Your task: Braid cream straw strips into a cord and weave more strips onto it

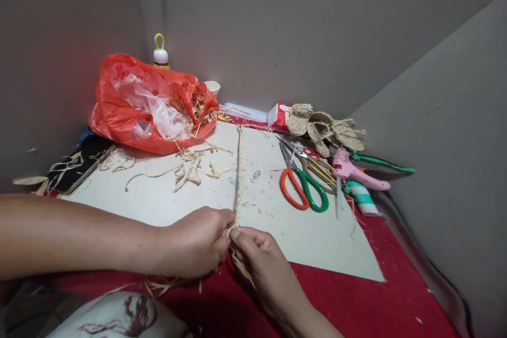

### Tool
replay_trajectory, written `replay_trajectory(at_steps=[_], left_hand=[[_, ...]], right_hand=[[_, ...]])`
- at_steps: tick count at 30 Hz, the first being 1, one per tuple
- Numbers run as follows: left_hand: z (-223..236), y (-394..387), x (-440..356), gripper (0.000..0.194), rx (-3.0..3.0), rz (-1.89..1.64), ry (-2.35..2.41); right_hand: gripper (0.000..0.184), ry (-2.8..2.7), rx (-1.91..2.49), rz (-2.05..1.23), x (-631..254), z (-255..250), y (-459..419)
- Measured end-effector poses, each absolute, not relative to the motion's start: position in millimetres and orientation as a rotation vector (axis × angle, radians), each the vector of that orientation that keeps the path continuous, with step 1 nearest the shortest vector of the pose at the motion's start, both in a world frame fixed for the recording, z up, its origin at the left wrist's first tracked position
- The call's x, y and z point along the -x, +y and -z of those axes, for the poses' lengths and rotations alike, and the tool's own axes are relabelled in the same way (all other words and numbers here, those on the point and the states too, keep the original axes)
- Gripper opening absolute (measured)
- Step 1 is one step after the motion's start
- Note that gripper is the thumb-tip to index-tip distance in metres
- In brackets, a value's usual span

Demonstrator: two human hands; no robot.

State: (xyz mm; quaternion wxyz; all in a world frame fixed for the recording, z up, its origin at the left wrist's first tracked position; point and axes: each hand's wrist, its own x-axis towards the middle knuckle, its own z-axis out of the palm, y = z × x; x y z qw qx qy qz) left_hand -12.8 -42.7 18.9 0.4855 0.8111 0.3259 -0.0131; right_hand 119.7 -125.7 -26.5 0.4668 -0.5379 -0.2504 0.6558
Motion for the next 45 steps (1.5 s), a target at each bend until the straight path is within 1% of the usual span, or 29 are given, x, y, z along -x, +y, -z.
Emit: replay_trajectory(at_steps=[5,9,12,15,18,19,21,23,24,27,29,33,36,41,43,45], left_hand=[[-15,-48,9,0.002,-2.214,-0.026,0.809],[-15,-50,2,0.009,-2.257,0.018,0.814],[-18,-50,1,0.01,-2.216,-0.016,0.812],[-26,-48,8,0.012,-2.132,-0.011,0.774],[-35,-37,19,0.017,-2.006,0.086,0.774],[-38,-32,22,0.022,-1.955,0.075,0.805],[-40,-22,24,0.029,-1.888,-0.06,0.878],[-37,-15,21,0.028,-1.822,-0.195,0.861],[-35,-14,18,0.026,-1.762,-0.195,0.815],[-26,-18,6,0.018,-1.517,0.048,0.687],[-23,-24,2,0.015,-1.538,0.13,0.655],[-22,-30,6,0.017,-1.96,-0.004,0.638],[-23,-27,11,0.016,-2.078,0.017,0.607],[-21,-17,13,0.02,-2.056,0.061,0.496],[-18,-13,12,0.022,-1.945,0.115,0.503],[-14,-10,11,0.023,-1.77,0.152,0.51]], right_hand=[[0.039,-0.586,1.319,-1.577,-118,27,-127],[0.041,-0.576,1.344,-1.53,-117,27,-125],[0.043,-0.548,1.335,-1.54,-117,24,-124],[0.037,-0.539,1.3,-1.54,-118,20,-125],[0.031,-0.522,1.253,-1.549,-122,17,-128],[0.03,-0.517,1.238,-1.553,-124,17,-129],[0.028,-0.514,1.209,-1.566,-126,17,-130],[0.027,-0.519,1.185,-1.598,-127,16,-130],[0.027,-0.524,1.177,-1.612,-128,16,-130],[0.027,-0.548,1.177,-1.631,-129,15,-128],[0.028,-0.568,1.191,-1.641,-130,14,-127],[0.031,-0.6,1.189,-1.706,-132,15,-127],[0.031,-0.572,1.223,-1.775,-133,18,-127],[0.035,-0.66,1.361,-1.825,-132,21,-125],[0.035,-0.733,1.46,-1.77,-130,21,-124],[0.033,-0.87,1.547,-1.625,-129,21,-124]])
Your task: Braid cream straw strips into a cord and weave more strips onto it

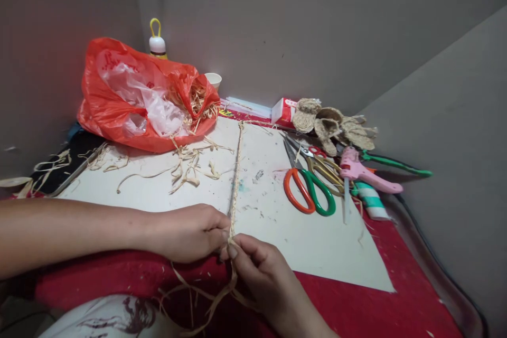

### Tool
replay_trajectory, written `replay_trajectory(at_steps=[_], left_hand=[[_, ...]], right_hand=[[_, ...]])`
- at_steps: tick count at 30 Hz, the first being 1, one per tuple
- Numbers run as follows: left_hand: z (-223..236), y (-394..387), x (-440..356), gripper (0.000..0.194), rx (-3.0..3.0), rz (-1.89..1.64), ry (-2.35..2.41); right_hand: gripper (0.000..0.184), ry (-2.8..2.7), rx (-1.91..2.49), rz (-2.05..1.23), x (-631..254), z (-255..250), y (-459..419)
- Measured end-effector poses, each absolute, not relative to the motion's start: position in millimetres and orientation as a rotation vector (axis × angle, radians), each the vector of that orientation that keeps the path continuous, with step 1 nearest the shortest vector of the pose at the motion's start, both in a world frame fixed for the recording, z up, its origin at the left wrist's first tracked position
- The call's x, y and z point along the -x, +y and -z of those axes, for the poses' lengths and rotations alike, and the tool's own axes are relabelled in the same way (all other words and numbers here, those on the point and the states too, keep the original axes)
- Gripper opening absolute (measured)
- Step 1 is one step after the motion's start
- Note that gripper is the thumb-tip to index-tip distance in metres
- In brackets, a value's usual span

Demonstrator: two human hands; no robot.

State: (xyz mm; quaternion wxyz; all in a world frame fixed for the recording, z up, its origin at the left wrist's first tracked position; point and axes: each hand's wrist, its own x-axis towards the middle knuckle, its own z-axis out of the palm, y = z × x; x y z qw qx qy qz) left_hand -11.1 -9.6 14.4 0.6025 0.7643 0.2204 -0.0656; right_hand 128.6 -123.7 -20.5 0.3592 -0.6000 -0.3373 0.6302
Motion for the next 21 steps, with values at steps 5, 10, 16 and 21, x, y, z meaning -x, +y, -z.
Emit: replay_trajectory(at_steps=[5,10,16,21], left_hand=[[-4,-7,10,0.025,-1.455,0.186,0.519],[1,-9,10,0.027,-1.498,0.169,0.549],[0,-15,10,0.029,-1.465,0.109,0.579],[5,-20,11,0.028,-1.52,0.043,0.62]], right_hand=[[0.029,-1.279,1.629,-1.279,-129,24,-128],[0.028,-1.542,1.768,-1.007,-130,27,-131],[0.025,-1.708,1.815,-0.844,-131,33,-133],[0.025,-1.676,1.811,-0.985,-135,27,-131]])
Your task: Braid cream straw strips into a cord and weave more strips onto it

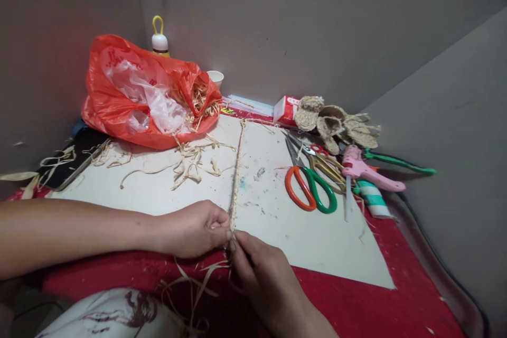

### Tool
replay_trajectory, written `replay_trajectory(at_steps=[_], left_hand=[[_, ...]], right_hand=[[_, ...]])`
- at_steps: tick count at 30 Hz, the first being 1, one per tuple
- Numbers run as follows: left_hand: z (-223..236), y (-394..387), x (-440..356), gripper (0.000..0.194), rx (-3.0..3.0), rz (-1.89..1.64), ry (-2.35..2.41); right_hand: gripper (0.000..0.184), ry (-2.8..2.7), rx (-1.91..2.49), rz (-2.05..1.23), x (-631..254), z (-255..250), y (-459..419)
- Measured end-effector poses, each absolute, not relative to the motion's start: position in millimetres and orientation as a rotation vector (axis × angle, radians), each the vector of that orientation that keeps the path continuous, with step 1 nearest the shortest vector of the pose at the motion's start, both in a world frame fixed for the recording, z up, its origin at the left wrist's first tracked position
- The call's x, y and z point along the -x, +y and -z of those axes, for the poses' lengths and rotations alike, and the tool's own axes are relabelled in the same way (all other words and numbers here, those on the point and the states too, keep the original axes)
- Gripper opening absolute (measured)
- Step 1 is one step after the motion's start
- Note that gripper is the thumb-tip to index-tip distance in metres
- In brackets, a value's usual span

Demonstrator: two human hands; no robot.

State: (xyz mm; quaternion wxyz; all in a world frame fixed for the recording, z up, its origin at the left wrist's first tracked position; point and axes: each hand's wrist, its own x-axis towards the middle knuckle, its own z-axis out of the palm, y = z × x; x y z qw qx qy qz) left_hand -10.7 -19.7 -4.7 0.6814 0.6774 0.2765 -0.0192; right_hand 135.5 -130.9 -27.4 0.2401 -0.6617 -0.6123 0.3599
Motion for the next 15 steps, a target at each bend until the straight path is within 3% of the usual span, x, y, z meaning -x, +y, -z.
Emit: replay_trajectory(at_steps=[11,15], left_hand=[[13,-30,11,0.021,-1.594,-0.082,0.63],[14,-31,10,0.023,-1.507,-0.123,0.585]], right_hand=[[0.031,-1.463,1.775,-1.032,-128,11,-137],[0.028,-1.5,1.827,-0.842,-116,15,-143]])
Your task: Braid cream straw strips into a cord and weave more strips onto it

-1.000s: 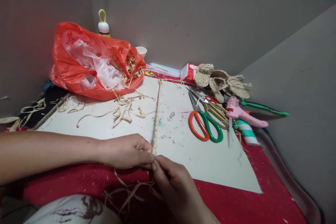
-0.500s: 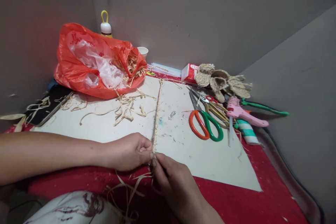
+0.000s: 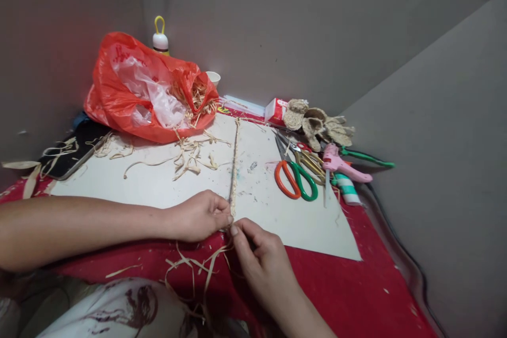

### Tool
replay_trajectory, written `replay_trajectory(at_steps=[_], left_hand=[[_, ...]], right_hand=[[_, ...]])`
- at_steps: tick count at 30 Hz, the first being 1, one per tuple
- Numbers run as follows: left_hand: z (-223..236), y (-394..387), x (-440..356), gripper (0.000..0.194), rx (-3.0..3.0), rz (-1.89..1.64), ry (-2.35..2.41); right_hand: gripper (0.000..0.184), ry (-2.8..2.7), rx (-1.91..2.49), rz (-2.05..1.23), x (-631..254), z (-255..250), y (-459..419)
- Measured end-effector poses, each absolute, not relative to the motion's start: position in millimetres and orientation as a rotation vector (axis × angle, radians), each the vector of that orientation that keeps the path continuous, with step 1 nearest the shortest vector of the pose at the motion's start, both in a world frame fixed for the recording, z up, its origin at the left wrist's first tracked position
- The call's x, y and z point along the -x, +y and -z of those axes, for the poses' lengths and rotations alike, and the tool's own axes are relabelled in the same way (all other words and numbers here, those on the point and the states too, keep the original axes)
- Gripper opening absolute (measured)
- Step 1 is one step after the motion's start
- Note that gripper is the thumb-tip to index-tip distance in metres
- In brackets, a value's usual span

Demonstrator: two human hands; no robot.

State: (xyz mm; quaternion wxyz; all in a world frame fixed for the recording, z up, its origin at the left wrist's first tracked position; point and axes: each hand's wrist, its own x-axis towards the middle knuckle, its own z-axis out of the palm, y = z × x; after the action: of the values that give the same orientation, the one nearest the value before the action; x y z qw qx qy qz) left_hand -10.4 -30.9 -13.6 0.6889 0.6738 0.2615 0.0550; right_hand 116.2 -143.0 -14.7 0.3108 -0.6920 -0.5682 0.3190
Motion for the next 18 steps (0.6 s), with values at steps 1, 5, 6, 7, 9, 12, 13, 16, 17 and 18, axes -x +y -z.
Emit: replay_trajectory(at_steps=[1,5,6,7,9,12,13,16,17,18], left_hand=[[14,-31,10,0.024,-1.485,-0.131,0.566],[19,-30,11,0.026,-1.421,-0.165,0.488],[20,-30,11,0.027,-1.408,-0.178,0.473],[20,-30,12,0.027,-1.392,-0.19,0.463],[20,-31,13,0.028,-1.361,-0.207,0.457],[21,-33,14,0.029,-1.338,-0.229,0.448],[21,-33,14,0.028,-1.327,-0.24,0.449],[22,-34,15,0.026,-1.308,-0.268,0.479],[22,-34,15,0.026,-1.312,-0.267,0.493],[22,-34,15,0.026,-1.325,-0.261,0.504]], right_hand=[[0.027,-1.522,1.852,-0.776,-114,15,-145],[0.026,-1.635,1.983,-0.482,-105,18,-151],[0.026,-1.665,2.016,-0.4,-103,19,-152],[0.026,-1.692,2.047,-0.311,-101,21,-152],[0.026,-1.733,2.102,-0.133,-96,23,-152],[0.024,-1.776,2.146,0.069,-90,26,-153],[0.023,-1.79,2.151,0.115,-88,26,-153],[0.021,-1.848,2.163,0.18,-83,26,-155],[0.02,-1.87,2.164,0.185,-82,27,-156],[0.019,-1.895,2.16,0.183,-80,27,-157]])
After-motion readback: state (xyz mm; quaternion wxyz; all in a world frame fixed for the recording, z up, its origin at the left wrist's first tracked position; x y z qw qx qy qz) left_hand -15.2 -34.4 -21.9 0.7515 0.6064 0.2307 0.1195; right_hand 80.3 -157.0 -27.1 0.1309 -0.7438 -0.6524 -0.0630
